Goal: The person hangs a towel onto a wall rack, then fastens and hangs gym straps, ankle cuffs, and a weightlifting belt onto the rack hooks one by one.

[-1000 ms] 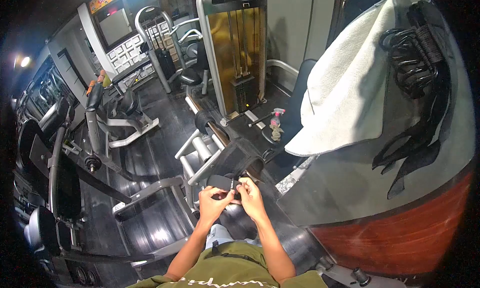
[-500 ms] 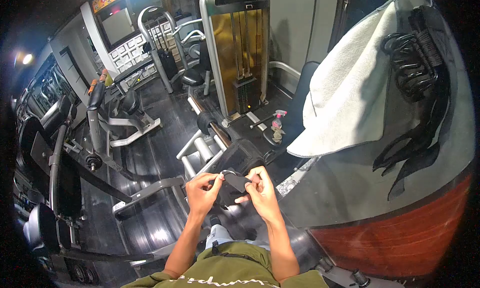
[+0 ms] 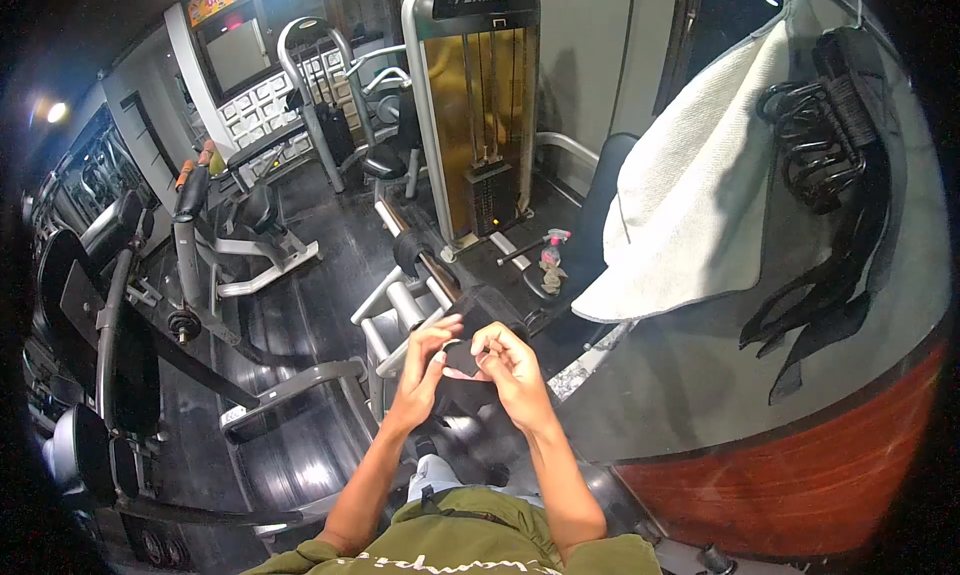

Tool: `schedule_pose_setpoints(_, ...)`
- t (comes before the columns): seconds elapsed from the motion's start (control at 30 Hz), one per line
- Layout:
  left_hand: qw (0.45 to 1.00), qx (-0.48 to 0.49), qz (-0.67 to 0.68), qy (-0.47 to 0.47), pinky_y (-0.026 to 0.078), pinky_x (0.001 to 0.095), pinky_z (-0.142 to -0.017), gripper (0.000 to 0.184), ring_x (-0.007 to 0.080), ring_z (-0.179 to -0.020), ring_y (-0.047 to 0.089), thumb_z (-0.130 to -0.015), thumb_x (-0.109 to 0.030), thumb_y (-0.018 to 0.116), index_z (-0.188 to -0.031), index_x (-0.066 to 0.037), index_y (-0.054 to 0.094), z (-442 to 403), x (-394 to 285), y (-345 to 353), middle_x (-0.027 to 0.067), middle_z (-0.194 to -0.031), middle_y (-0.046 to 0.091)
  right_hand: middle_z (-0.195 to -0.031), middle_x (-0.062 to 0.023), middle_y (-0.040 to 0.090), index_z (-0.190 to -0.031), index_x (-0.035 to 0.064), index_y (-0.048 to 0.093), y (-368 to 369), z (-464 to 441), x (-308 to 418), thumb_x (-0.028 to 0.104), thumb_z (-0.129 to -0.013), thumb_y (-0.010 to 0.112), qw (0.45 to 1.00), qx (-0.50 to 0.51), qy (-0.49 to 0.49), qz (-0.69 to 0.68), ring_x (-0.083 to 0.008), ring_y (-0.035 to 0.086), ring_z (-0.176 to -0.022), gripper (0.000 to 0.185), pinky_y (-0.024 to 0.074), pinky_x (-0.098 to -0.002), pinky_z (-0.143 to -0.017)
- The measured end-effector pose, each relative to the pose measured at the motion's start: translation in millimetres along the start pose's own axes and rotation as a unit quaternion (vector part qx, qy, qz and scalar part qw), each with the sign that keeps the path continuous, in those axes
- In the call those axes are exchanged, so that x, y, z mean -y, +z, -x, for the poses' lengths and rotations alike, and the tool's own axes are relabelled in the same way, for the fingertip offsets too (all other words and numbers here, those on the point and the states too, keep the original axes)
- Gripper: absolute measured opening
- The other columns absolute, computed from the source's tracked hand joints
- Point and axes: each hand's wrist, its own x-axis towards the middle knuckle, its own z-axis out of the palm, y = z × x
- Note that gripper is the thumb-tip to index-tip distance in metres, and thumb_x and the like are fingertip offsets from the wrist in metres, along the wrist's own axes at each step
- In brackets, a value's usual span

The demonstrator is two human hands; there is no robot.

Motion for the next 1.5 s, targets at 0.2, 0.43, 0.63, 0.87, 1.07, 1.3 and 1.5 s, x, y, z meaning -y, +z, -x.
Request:
schedule_pose_setpoints(0.2, 0.994, 0.066, 0.016, -0.08, 0.036, 0.0352, -0.111, 0.046, 0.0244, -0.133, 0.05, -0.1, -0.008, 0.049, -0.145, -0.001, 0.046, 17, 1, 0, 0.0167, -0.145, 0.052, -0.101, -0.0016, 0.048, -0.098, 0.0048, 0.052, -3, -7, -4, 0.002, -0.099, 0.048, 0.987, 0.016, 0.008, -0.158, -0.0099, 0.056, -0.089, 0.005, 0.0614, -0.0506, -0.091)
schedule_pose_setpoints(0.43, 0.986, 0.062, -0.126, -0.084, 0.045, 0.0368, -0.101, 0.057, 0.0237, -0.11, 0.063, -0.077, -0.02, 0.082, -0.124, 0.001, 0.058, 22, 13, -4, 0.0126, -0.113, 0.066, -0.099, -0.0037, 0.048, -0.095, 0.0068, 0.048, -5, -18, 6, 0.009, -0.099, 0.05, 0.993, 0.026, 0.002, -0.115, -0.0145, 0.061, -0.089, 0.005, 0.0647, -0.0474, -0.082)
schedule_pose_setpoints(0.63, 0.978, 0.092, -0.186, -0.025, 0.047, 0.0379, -0.103, 0.045, 0.0296, -0.116, 0.062, -0.079, -0.016, 0.078, -0.118, -0.001, 0.063, 19, 34, -24, 0.0134, -0.13, 0.065, -0.096, -0.0064, 0.05, -0.092, 0.0102, 0.041, -15, -41, 42, 0.026, -0.102, 0.054, 0.991, 0.041, -0.081, -0.094, -0.019, 0.069, -0.086, 0.022, 0.0667, -0.0456, -0.074)
schedule_pose_setpoints(0.87, 0.993, -0.004, -0.028, -0.117, 0.041, 0.036, -0.107, 0.036, 0.0221, -0.121, 0.058, -0.091, -0.02, 0.068, -0.122, -0.003, 0.059, 18, 42, -40, 0.0111, -0.13, 0.063, -0.095, -0.0048, 0.048, -0.094, 0.0091, 0.043, -9, -42, 45, 0.026, -0.102, 0.053, 0.991, 0.048, -0.075, -0.097, -0.0181, 0.068, -0.085, 0.021, 0.067, -0.0444, -0.072)
schedule_pose_setpoints(1.07, 0.996, -0.083, 0.021, -0.033, 0.041, 0.0325, -0.102, 0.047, 0.0186, -0.117, 0.058, -0.094, -0.045, 0.068, -0.114, -0.003, 0.062, 15, 64, -63, 0.0094, -0.12, 0.065, -0.097, -0.0067, 0.049, -0.095, 0.0068, 0.046, -4, -14, 45, 0.017, -0.095, 0.058, 0.997, 0.035, 0.003, -0.074, -0.0206, 0.066, -0.083, 0.016, 0.067, -0.0432, -0.07)
schedule_pose_setpoints(1.3, 0.961, -0.251, 0.093, -0.066, 0.047, 0.0336, -0.095, 0.046, 0.0169, -0.105, 0.06, -0.101, -0.051, 0.053, -0.103, -0.005, 0.061, -6, 67, -82, 0.0075, -0.109, 0.064, -0.106, -0.0056, 0.054, -0.114, -0.0007, 0.056, -18, 22, 9, 0.01, -0.093, 0.065, 0.995, 0.068, 0.042, -0.062, -0.0108, 0.06, -0.091, 0.025, 0.0656, -0.0442, -0.081)
schedule_pose_setpoints(1.5, 0.902, -0.305, 0.271, -0.141, 0.049, 0.0311, -0.093, 0.033, 0.0156, -0.102, 0.06, -0.101, -0.037, 0.052, -0.106, -0.006, 0.063, -22, 32, -70, 0.0052, -0.106, 0.063, -0.12, -0.0101, 0.058, -0.119, -0.0062, 0.062, -22, 32, -2, 0.008, -0.098, 0.061, 0.995, 0.098, 0.029, -0.003, -0.0176, 0.06, -0.111, 0.026, 0.065, -0.0401, -0.085)
